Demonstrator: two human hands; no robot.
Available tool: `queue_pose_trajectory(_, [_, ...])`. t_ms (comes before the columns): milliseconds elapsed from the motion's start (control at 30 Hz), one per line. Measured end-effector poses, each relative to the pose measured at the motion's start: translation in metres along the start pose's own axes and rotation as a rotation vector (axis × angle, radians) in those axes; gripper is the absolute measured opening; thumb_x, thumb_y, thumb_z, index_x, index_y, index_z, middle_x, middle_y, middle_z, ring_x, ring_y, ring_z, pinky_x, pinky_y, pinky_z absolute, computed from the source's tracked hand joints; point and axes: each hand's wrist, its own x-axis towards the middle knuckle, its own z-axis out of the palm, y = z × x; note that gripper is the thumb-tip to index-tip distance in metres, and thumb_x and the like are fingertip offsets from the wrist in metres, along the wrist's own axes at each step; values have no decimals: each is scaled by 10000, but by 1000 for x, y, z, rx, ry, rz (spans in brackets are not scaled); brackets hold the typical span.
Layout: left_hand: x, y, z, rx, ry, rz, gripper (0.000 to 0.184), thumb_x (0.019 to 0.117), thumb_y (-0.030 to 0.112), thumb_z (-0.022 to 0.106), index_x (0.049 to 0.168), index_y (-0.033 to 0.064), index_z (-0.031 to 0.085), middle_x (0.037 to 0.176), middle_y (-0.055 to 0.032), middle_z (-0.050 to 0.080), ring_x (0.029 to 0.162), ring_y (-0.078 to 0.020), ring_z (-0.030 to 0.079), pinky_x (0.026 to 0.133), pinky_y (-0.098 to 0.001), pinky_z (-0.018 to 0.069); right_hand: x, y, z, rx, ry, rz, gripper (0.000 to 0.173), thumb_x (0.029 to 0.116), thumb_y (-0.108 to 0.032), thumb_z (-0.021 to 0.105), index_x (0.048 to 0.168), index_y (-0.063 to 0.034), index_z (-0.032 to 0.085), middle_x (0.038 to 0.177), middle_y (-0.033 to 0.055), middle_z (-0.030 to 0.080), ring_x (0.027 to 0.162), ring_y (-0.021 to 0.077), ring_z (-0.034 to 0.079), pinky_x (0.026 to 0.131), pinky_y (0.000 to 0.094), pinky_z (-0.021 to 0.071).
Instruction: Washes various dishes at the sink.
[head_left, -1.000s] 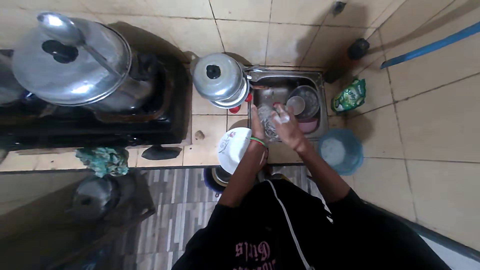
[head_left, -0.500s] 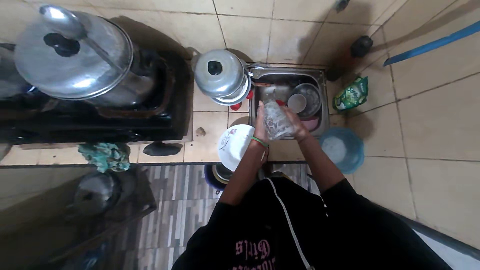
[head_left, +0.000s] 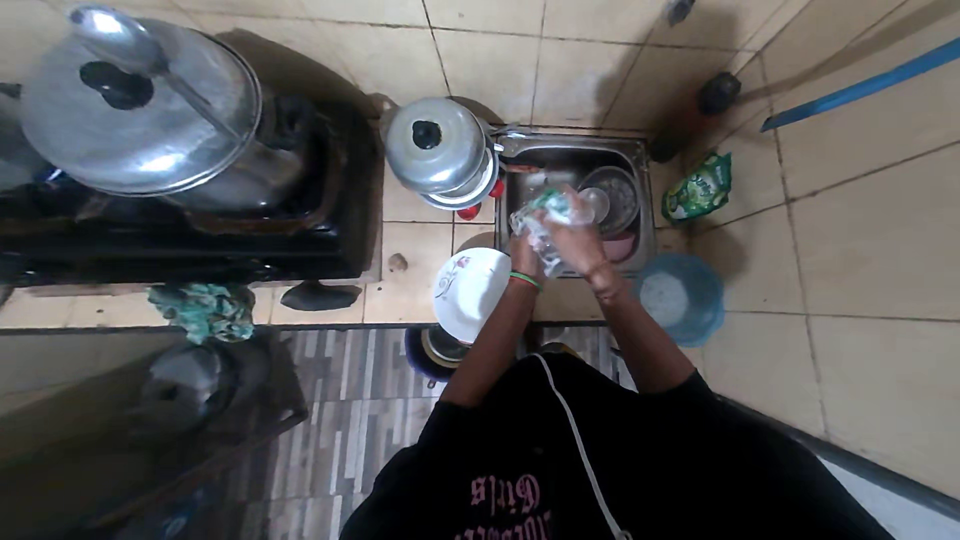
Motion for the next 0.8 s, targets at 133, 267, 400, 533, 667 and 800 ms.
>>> queue_pose_trajectory(133, [-1,4,0,-60,-39,-31,362,1102,274,382,1391,82,484,1107,-65,634,932,-110,621,797,-322,555,20,21,4,-9,107,-144,364,962,-98,659,1304,23,630,1281,207,650,1198,275,623,1053,438,500])
queue_pose_trajectory(267, [7,12,-2,122,92,130,380,1100,214,412,1407,-5,460,1145,-129,623,949,-126,612,834,-314,540,0,27,14,-305,-6,-196,409,1026,-161,587,1422,-68,556,1453,271,499,1281,448,546,1023,610,482])
queue_pose_trajectory(400, [17,-1,-18,140,77,284,437,1109,274,418,1420,-24,491,1258,-155,629,1083,-134,618,959,-308,521,-1,50,31,-255,0,-190,368,991,-173,616,1353,-108,647,1390,214,574,1244,384,581,988,586,504])
queue_pose_trajectory(533, [7,-6,-13,-46,-1,213,388,1103,304,408,1322,21,558,1101,-78,663,944,-93,645,847,-299,569,5,41,15,-146,-36,7,457,1065,-265,544,1468,-51,516,1426,262,551,1286,426,559,1048,601,464])
queue_pose_trajectory(667, [19,-4,-23,54,14,280,416,1107,271,386,1351,-33,529,1176,-129,635,1017,-105,616,928,-294,527,-17,51,28,-220,-23,-265,446,938,-144,691,1378,-102,627,1407,253,529,1260,441,540,980,640,477])
queue_pose_trajectory(800, [-2,3,-20,-140,-182,151,346,1105,277,319,1254,75,557,991,15,661,871,-21,632,789,-239,564,24,63,13,151,-200,130,476,1076,-320,500,1449,-26,527,1431,185,575,1316,240,561,1117,449,457])
